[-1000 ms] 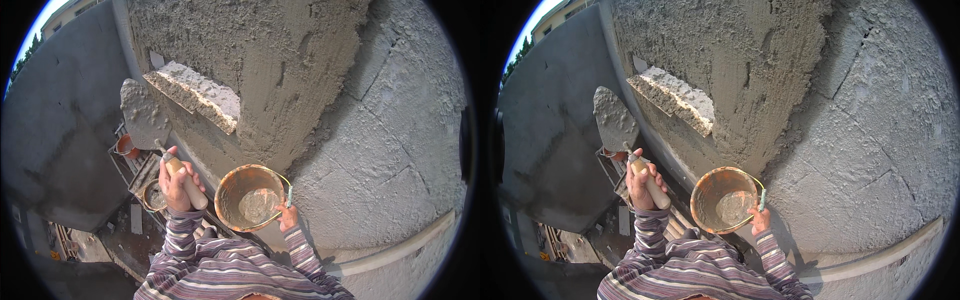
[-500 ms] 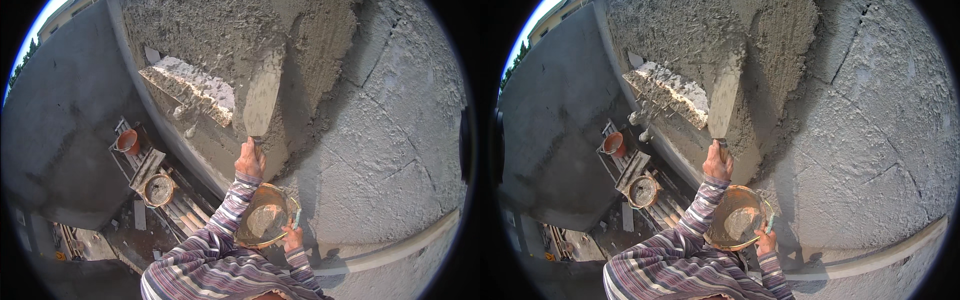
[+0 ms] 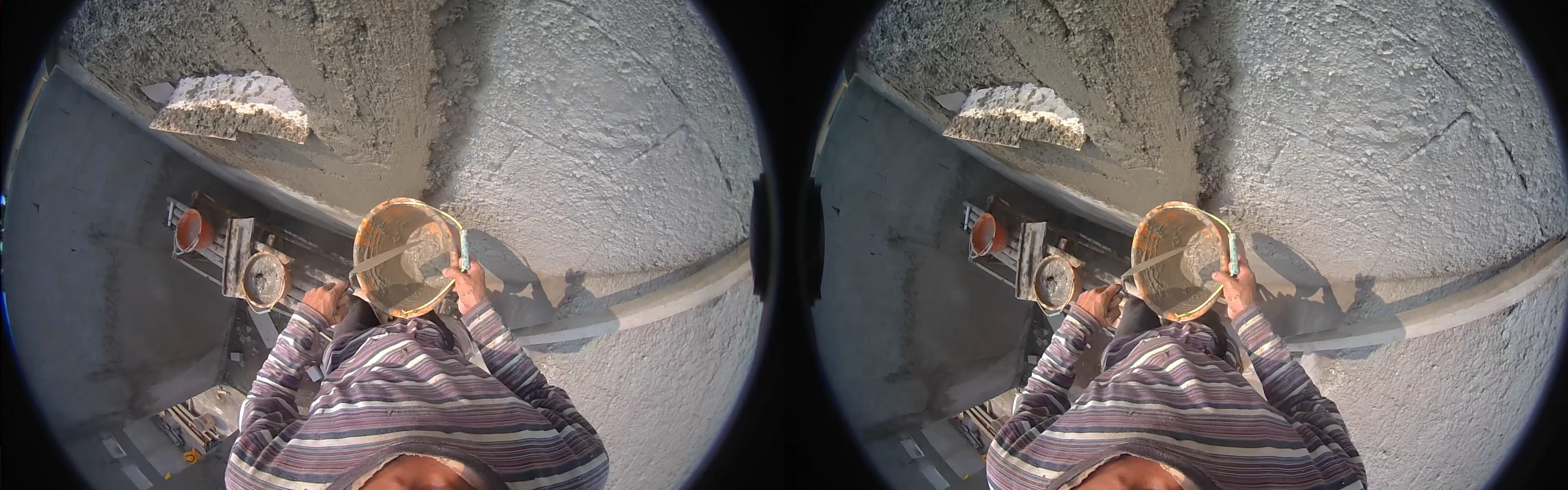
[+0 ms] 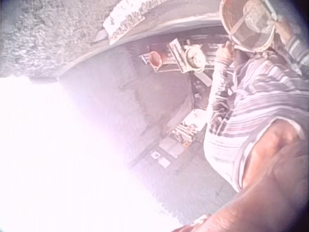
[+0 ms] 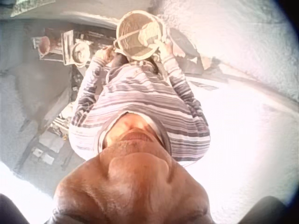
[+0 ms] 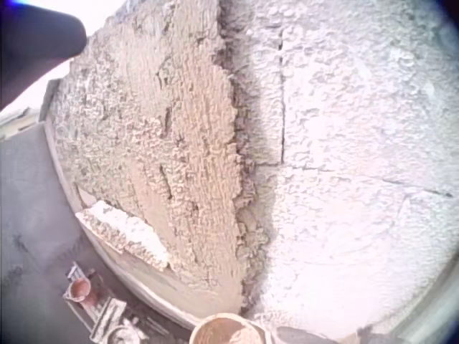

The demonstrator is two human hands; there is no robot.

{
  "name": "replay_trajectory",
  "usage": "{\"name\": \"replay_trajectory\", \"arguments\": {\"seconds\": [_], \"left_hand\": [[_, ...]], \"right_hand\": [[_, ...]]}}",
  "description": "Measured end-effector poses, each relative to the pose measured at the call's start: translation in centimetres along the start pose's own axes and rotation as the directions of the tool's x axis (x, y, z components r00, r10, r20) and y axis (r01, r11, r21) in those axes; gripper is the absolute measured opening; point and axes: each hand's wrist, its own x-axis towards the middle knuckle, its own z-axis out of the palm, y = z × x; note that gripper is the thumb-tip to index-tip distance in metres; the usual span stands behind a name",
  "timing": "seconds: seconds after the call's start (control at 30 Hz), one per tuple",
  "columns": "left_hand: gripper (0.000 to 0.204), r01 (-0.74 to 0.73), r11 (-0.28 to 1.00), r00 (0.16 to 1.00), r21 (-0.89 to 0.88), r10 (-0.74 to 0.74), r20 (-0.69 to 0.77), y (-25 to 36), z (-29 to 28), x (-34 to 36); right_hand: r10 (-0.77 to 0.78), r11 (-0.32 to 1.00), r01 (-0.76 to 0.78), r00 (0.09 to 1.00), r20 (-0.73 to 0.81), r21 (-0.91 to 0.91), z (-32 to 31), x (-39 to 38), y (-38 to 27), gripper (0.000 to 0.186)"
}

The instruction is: The person applies mortar to a concrete wall using a trowel and a bucket while standing on a scaffold.

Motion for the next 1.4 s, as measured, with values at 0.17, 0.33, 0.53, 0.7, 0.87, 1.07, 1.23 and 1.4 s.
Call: {"name": "replay_trajectory", "arguments": {"seconds": [0.17,0.33,0.53,0.7,0.87,1.07,1.23,1.4], "left_hand": [[0.043,0.023,0.989,0.997,0.146,-0.034,0.074,-0.5,2.1,2.3],[0.035,-0.121,0.931,0.962,0.346,0.025,0.272,-2.6,3.2,6.9],[0.029,-0.274,0.918,0.906,0.286,0.147,0.397,-6.1,1.5,12.1],[0.032,-0.106,0.994,0.945,-0.015,0.105,0.310,-1.9,-0.7,14.9],[0.026,-0.017,0.990,0.993,-0.140,0.034,0.115,-7.4,-0.8,12.4],[0.047,-0.662,0.733,0.750,0.160,0.650,0.125,10.4,-0.1,15.1],[0.056,-0.808,0.570,0.565,0.149,0.677,0.471,16.8,8.0,17.8],[0.028,-0.869,0.493,0.358,-0.042,0.686,0.634,18.3,9.2,19.7]], "right_hand": [[-0.223,0.942,0.205,0.974,-0.039,-0.265,4.7,-0.2,3.7,0.053],[-0.087,0.958,0.052,0.990,-0.115,-0.281,7.8,-1.5,5.0,0.052],[0.061,0.967,-0.010,0.980,-0.188,0.256,6.9,-2.3,9.3,0.035],[0.111,0.940,-0.056,0.983,-0.146,0.337,3.8,-3.5,9.4,0.023],[0.210,0.834,-0.066,0.956,-0.206,0.548,0.9,-5.4,10.7,0.028],[-0.042,0.966,0.107,0.963,-0.267,0.234,-1.1,-5.7,11.1,0.025],[-0.051,0.985,0.086,0.974,-0.220,0.149,-3.2,-5.7,13.4,0.031],[-0.183,0.980,0.166,0.968,-0.172,-0.106,-3.1,-5.8,15.7,0.042]]}}
